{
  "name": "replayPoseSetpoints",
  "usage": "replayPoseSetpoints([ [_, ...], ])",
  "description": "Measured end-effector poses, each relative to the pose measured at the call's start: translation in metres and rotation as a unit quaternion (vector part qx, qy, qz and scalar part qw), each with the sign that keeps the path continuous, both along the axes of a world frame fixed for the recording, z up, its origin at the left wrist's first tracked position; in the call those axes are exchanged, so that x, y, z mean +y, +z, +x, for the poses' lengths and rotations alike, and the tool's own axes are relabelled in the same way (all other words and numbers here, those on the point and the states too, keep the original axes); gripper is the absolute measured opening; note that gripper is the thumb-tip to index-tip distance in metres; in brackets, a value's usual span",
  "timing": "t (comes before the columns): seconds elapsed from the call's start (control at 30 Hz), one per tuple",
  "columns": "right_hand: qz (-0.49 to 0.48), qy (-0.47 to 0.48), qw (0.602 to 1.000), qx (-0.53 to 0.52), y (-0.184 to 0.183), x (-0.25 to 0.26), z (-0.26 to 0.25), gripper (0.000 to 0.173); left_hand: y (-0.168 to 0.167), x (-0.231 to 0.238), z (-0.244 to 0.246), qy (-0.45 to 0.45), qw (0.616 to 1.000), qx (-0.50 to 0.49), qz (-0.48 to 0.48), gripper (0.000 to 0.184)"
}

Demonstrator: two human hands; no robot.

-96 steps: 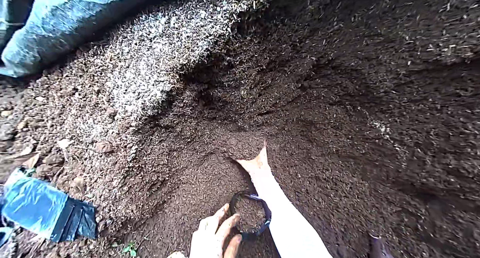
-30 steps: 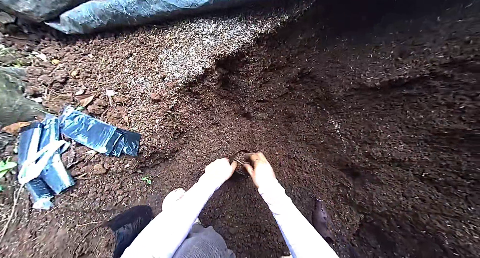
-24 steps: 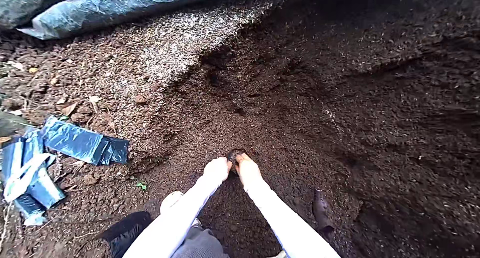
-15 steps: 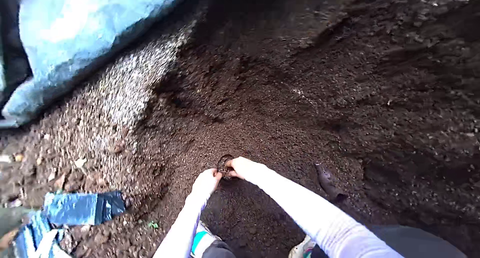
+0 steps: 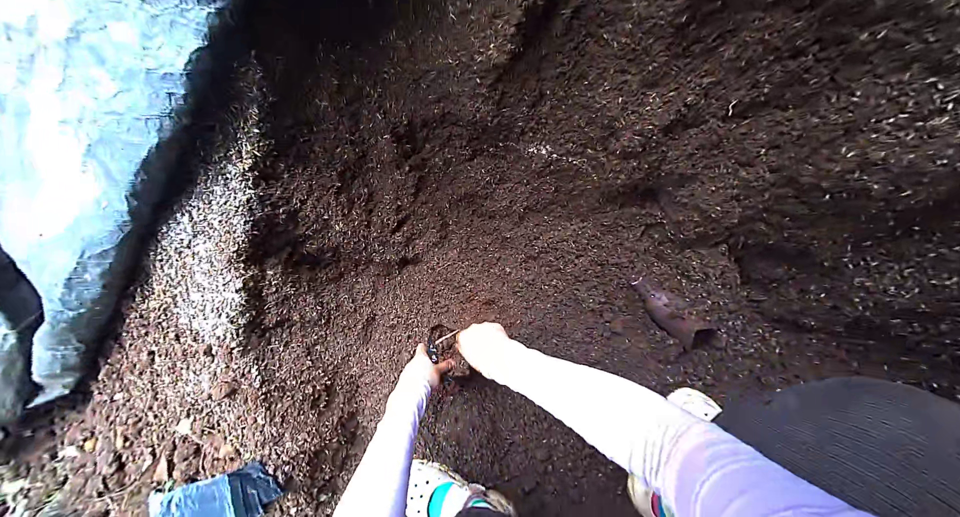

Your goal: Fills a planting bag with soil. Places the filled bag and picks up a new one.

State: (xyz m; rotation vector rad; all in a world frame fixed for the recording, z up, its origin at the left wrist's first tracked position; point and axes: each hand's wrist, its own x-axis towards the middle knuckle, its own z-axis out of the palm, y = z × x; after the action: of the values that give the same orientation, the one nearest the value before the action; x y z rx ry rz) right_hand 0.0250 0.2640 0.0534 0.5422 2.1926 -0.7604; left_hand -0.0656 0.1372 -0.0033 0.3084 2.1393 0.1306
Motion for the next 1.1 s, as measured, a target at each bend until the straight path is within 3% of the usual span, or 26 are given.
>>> replayPoseSetpoints([
  [0.1,-0.005,0.041,0.999,0.022,0.010,0.031,-0.016,0.051,-0.003,-0.010,0.001,0.028,0.999,0.005,0.028,0.081],
  [0.2,0.058,0.015,0.979,0.194,0.045,0.083,-0.066,0.055,-0.013,-0.018,-0.005,0.054,0.996,-0.014,0.067,0.078],
  [0.3,0.176,-0.029,0.870,0.460,0.077,0.120,-0.141,0.049,0.000,-0.025,-0.009,0.050,0.995,-0.024,0.083,0.073],
  [0.33,0.201,-0.037,0.836,0.510,0.093,0.131,-0.166,0.049,0.007,-0.026,-0.009,0.063,0.993,-0.018,0.098,0.071],
  [0.4,0.212,-0.051,0.816,0.535,0.109,0.150,-0.207,0.048,0.015,-0.031,-0.008,0.106,0.984,0.003,0.145,0.065],
  [0.5,0.218,-0.047,0.844,0.487,0.080,0.157,-0.237,0.043,0.015,-0.045,-0.009,0.147,0.971,0.023,0.189,0.057],
  [0.63,0.192,-0.068,0.893,0.401,0.029,0.144,-0.230,0.057,0.020,-0.055,-0.011,0.159,0.966,0.027,0.202,0.047],
  [0.8,0.133,-0.090,0.944,0.287,-0.049,0.134,-0.183,0.087,0.032,-0.052,-0.007,0.133,0.968,0.035,0.209,0.045],
  [0.93,0.112,-0.091,0.972,0.183,-0.126,0.115,-0.125,0.091,0.038,-0.048,0.000,0.066,0.962,0.100,0.245,0.038],
  [1.1,0.071,-0.054,0.995,0.033,-0.122,0.101,-0.089,0.084,0.035,-0.043,0.023,-0.023,0.950,0.178,0.256,0.030],
])
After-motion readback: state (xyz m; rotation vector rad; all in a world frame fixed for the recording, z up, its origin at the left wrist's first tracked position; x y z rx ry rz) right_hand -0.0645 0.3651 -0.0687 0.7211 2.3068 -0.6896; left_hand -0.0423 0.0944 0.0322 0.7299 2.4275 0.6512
